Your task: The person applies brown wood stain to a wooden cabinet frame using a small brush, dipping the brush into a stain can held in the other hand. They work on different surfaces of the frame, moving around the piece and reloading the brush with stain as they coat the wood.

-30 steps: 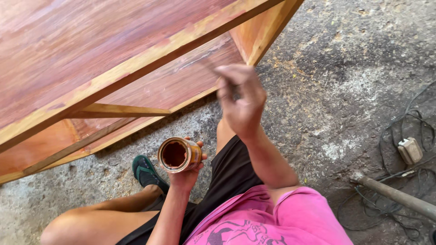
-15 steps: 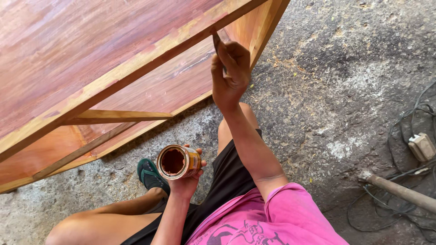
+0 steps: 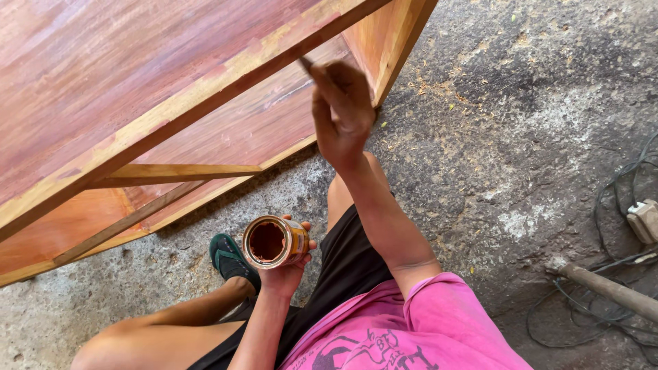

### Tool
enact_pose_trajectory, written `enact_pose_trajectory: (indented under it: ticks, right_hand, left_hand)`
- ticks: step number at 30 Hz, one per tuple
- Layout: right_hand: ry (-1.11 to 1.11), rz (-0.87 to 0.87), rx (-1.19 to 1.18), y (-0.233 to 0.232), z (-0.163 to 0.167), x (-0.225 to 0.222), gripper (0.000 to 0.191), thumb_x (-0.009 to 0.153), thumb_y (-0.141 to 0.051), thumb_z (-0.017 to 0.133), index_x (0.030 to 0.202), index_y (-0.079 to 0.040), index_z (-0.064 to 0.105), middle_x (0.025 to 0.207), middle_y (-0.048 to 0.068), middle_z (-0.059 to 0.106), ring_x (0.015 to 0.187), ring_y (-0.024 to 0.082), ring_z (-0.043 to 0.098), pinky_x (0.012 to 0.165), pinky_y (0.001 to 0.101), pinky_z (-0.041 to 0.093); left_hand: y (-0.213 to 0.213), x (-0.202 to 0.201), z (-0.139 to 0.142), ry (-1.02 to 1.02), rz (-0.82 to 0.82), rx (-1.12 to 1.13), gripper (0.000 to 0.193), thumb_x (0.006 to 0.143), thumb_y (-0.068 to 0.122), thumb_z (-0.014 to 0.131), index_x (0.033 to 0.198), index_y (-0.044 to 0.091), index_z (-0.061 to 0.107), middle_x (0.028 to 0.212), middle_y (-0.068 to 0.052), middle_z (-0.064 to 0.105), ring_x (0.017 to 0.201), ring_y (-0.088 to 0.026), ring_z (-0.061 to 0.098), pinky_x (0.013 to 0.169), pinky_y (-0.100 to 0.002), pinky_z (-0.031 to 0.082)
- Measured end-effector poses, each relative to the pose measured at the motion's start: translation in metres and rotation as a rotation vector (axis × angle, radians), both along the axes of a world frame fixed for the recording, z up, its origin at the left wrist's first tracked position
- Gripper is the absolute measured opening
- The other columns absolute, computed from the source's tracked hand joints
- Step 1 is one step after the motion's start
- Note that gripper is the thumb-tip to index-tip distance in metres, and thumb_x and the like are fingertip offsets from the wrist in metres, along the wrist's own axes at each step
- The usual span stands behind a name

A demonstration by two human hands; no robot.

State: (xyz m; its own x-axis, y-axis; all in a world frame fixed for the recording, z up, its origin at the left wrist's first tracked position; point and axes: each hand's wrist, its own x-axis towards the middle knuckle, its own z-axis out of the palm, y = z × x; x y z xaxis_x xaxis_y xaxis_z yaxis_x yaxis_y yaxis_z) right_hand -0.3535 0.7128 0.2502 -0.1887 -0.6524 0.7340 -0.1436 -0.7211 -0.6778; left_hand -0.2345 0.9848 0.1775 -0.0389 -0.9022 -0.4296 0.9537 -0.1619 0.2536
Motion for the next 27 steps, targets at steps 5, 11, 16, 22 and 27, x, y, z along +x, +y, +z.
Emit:
enact_pose_trajectory:
  ticks: [5,11,16,22,27]
  right_hand:
    - [-0.083,0.073,0.032,-0.002,-0.002,-0.003,0.044,0.101,0.01,0.061,0.136,-0.016,0.067,0.124,0.007,0.064,0.102,0.014,0.067,0.073,0.0204,0.06]
    - [-0.275,0.035,0.045,-0.009,-0.008,-0.008,0.039,0.108,0.006,0.055,0.138,-0.015,0.067,0.131,0.006,0.063,0.101,0.012,0.069,0.078,0.0235,0.064]
    - [-0.391,0.073,0.038,-0.023,-0.014,-0.005,0.036,0.112,0.004,0.058,0.143,-0.013,0.065,0.13,0.005,0.061,0.111,0.011,0.065,0.092,0.0264,0.059]
    - [-0.361,0.082,0.009,-0.026,-0.019,0.004,0.041,0.107,0.008,0.065,0.142,-0.013,0.065,0.132,0.002,0.058,0.112,0.01,0.061,0.089,0.0236,0.054]
    - [-0.244,-0.098,0.043,-0.018,-0.02,-0.01,0.042,0.102,0.01,0.064,0.138,-0.012,0.067,0.129,0.003,0.06,0.103,0.009,0.062,0.077,0.0223,0.055]
  left_hand:
    - [-0.003,-0.003,0.001,-0.025,-0.001,0.017,0.058,0.101,0.054,0.055,0.14,0.011,0.051,0.128,-0.024,0.061,0.094,-0.039,0.07,0.066,-0.036,0.063]
    - [-0.001,-0.007,0.005,-0.019,-0.006,0.045,0.058,0.099,0.053,0.055,0.139,0.012,0.052,0.127,-0.023,0.062,0.094,-0.038,0.07,0.066,-0.035,0.063]
    - [0.001,-0.006,0.005,-0.029,-0.01,0.031,0.058,0.1,0.053,0.058,0.14,0.011,0.052,0.128,-0.023,0.061,0.095,-0.038,0.069,0.067,-0.037,0.063]
    - [0.003,-0.007,0.002,-0.034,-0.01,0.043,0.058,0.1,0.052,0.056,0.141,0.012,0.052,0.129,-0.023,0.061,0.095,-0.039,0.069,0.068,-0.037,0.064]
    - [0.004,-0.008,0.001,-0.007,-0.01,0.032,0.057,0.099,0.053,0.057,0.139,0.012,0.053,0.128,-0.023,0.061,0.094,-0.04,0.069,0.065,-0.037,0.064]
